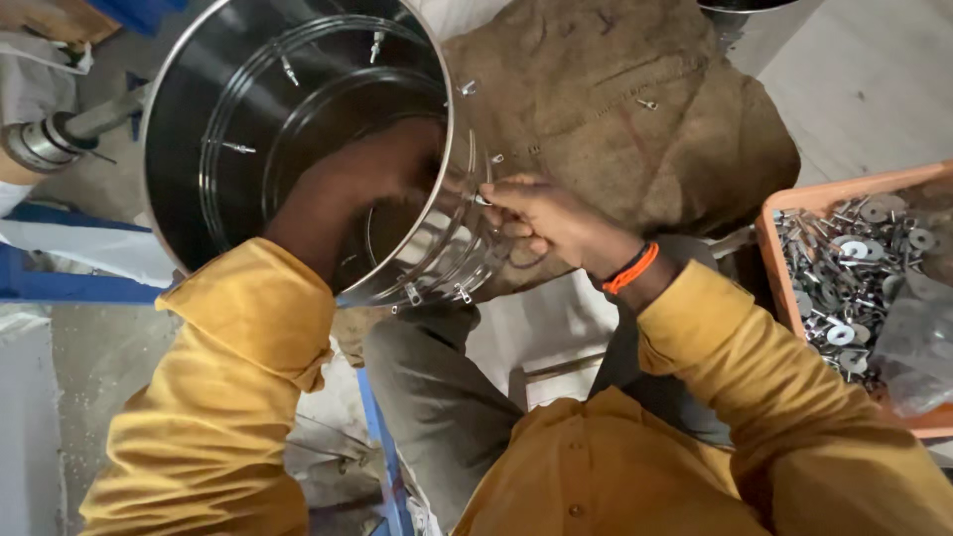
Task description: The person assembles a cylindrical metal container by inserting bolts through pre-drilled holes and securing them with washers and nuts. They repeatedly reach into a nearby bin to retrieve fasteners, tighten each one by hand, and rotate the container to access different positions.
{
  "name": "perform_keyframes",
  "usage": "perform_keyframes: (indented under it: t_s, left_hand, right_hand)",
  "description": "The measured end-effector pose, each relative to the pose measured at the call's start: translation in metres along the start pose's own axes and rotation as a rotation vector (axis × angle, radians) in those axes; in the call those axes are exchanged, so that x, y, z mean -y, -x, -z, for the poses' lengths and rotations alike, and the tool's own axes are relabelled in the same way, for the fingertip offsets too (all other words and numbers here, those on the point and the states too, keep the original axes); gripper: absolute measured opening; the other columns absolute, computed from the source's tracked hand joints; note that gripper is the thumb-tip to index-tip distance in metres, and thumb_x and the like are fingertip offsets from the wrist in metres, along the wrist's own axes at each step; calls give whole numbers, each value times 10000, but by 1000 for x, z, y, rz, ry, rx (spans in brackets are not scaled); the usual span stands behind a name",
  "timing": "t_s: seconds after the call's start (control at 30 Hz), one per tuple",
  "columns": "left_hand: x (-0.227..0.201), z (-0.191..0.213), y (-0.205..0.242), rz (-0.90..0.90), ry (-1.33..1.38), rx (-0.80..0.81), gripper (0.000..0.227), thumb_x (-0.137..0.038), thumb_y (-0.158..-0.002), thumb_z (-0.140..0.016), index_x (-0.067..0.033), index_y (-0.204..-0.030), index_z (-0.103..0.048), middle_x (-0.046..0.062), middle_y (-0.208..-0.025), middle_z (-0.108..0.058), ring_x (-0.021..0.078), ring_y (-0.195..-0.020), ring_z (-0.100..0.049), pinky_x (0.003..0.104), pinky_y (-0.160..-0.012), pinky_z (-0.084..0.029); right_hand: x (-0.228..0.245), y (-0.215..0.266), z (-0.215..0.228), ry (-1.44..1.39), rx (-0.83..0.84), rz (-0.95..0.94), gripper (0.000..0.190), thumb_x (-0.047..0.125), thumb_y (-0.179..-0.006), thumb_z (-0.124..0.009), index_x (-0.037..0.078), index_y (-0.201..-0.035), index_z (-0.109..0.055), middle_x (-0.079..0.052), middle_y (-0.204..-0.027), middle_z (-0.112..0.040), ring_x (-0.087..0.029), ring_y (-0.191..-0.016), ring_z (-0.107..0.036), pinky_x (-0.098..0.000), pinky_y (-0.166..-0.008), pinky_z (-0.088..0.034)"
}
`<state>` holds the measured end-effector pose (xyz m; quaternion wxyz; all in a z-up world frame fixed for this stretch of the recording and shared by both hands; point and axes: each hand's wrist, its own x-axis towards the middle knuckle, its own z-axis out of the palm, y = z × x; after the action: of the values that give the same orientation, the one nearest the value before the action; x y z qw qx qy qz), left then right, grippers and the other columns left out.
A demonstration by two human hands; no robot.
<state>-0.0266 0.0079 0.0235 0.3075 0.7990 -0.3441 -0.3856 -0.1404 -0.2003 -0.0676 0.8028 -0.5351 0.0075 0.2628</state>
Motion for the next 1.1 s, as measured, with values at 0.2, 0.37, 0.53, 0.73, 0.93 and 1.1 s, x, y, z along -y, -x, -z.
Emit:
perform_keyframes:
  t_s: [0.2,0.37,0.53,0.73,0.93,1.1]
  left_hand:
    - [9,-1,-7,-306,-177,-43,333,-138,-782,-844,9,-1061,-740,118,-990,-756,144,-879,-681,321,-793,-553]
    - [18,3,-11,-274,-109,18,363,-148,-739,-827,12,-1051,-734,128,-927,-778,173,-806,-690,335,-749,-573]
    - [13,4,-14,-274,-222,-29,390,-229,-755,-860,15,-1032,-734,155,-906,-755,213,-768,-691,362,-739,-559]
    - [18,4,-18,-86,-450,-34,498,-414,-779,-838,33,-972,-736,242,-857,-705,356,-712,-647,420,-723,-537]
    - [-3,5,-16,-499,-302,-64,513,-392,-795,-820,39,-1050,-708,234,-941,-726,363,-822,-692,431,-758,-538]
    - [-85,6,35,-16,-521,-626,295,-328,-903,-697,-58,-1001,-765,215,-927,-737,374,-858,-714,490,-768,-543]
  right_hand:
    - [13,33,-8,878,-257,412,330,384,-1033,-647,64,-1114,-639,-104,-945,-681,-248,-727,-684,-324,-606,-515]
    - [22,50,-9,1806,-516,1187,273,352,-1043,-655,93,-1130,-646,-87,-1062,-702,-226,-814,-714,-337,-664,-549]
    - [26,33,-6,1826,-318,1015,155,252,-992,-662,106,-977,-611,-76,-893,-671,-246,-768,-702,-381,-666,-551]
    - [8,25,-4,1211,-237,743,248,281,-1071,-594,74,-945,-644,-53,-695,-577,-185,-610,-574,-357,-554,-462]
    - [-10,9,-8,255,-134,124,442,376,-1088,-550,25,-828,-620,16,-570,-455,-66,-468,-385,-245,-429,-320]
    - [-9,15,-1,282,-115,264,340,360,-1045,-476,59,-997,-624,3,-663,-626,-54,-478,-529,-223,-439,-433]
